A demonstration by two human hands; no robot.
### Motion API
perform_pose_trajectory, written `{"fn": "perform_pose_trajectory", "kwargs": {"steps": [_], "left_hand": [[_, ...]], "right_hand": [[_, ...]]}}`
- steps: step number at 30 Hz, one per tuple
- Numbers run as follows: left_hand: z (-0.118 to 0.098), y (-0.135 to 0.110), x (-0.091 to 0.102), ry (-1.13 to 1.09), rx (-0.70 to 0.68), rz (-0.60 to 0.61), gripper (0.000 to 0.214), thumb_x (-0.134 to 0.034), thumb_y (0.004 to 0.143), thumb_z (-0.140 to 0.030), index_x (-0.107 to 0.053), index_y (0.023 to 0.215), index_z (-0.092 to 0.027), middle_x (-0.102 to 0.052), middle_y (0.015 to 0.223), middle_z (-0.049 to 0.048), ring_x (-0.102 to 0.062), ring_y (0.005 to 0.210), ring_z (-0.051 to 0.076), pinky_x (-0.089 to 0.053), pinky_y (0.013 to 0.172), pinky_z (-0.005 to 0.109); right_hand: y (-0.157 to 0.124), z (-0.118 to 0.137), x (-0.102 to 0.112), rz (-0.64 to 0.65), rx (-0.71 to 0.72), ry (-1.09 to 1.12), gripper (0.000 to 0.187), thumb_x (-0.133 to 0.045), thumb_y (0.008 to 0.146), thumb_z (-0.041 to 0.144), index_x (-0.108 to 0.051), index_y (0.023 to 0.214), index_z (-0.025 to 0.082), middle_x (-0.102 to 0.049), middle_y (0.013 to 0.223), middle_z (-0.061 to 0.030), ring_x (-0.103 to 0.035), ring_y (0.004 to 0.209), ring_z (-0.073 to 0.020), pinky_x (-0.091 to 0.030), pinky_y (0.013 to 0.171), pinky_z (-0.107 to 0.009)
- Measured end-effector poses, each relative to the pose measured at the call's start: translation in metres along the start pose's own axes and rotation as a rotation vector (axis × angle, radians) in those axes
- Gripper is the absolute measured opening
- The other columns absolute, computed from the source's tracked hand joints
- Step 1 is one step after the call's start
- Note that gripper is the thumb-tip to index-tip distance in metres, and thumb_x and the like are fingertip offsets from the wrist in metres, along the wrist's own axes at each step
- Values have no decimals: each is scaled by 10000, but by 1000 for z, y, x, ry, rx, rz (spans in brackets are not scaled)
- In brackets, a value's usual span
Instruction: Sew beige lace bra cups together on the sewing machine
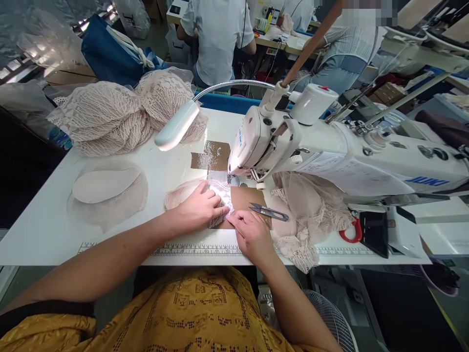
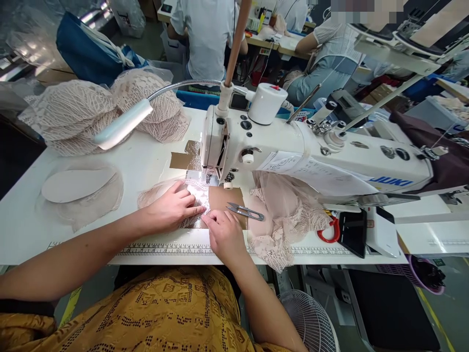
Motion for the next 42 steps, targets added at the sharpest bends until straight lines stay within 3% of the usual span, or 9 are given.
{"fn": "perform_pose_trajectory", "kwargs": {"steps": [4, 9, 12, 17, 27, 35, 42], "left_hand": [[1, -1, -1, -10, 9, 8, 349, -467, 923, -135, -620, 1230, -198, -599, 833, 61, -507, 787, 210, -351, 862, 461], [1, -1, -4, -57, -7, -19, 353, -458, 936, -140, -614, 1248, -194, -613, 1157, 121, -532, 1003, 249, -383, 904, 441], [1, -1, -7, -83, -19, -31, 380, -478, 903, -123, -603, 1260, -156, -595, 1253, 134, -543, 1001, 252, -431, 859, 403], [3, -1, -7, -85, 1, -38, 400, -467, 873, -122, -591, 1252, -107, -609, 1255, 161, -570, 904, 251, -471, 772, 391], [2, 4, -5, -8, 46, -1, 433, -475, 835, -112, -604, 1237, -18, -608, 1274, 203, -576, 854, 249, -487, 787, 385], [5, 5, -4, -13, 71, -20, 432, -483, 850, -121, -610, 1248, -13, -595, 1307, 202, -585, 970, 256, -485, 840, 368], [19, 6, -6, -29, 42, 39, 481, -500, 840, -154, -586, 1297, -31, -572, 1355, 182, -588, 939, 272, -469, 816, 384]], "right_hand": [[1, -6, 1, -20, -33, -18, 361, -405, 909, 61, -662, 1148, 148, -639, 913, -72, -519, 815, -194, -406, 730, -309], [10, -6, 0, 49, -43, -144, 354, -430, 904, 65, -675, 1142, 157, -613, 854, -72, -491, 781, -207, -382, 686, -321], [15, -6, 0, 103, -47, -177, 346, -439, 900, 61, -680, 1126, 163, -608, 857, -71, -486, 773, -203, -372, 686, -319], [16, -7, 1, 115, -60, -182, 334, -433, 901, 56, -691, 1080, 172, -610, 865, -64, -490, 775, -194, -360, 677, -306], [16, -6, -1, 78, -41, -197, 320, -422, 919, 83, -691, 1064, 177, -602, 844, -63, -474, 759, -193, -347, 676, -306], [17, -5, 0, 78, -47, -210, 315, -418, 935, 97, -695, 1066, 170, -601, 824, -62, -468, 741, -190, -329, 647, -297], [26, -5, 3, 155, -73, -181, 291, -442, 921, 85, -694, 1025, 189, -611, 852, -59, -492, 767, -186, -347, 656, -295]]}}
Point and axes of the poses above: each hand's wrist, its own y-axis towards the middle knuckle, its own x-axis out of the back of the hand, z = x × y, the point moved 2 cm from there along y, towards the middle knuckle
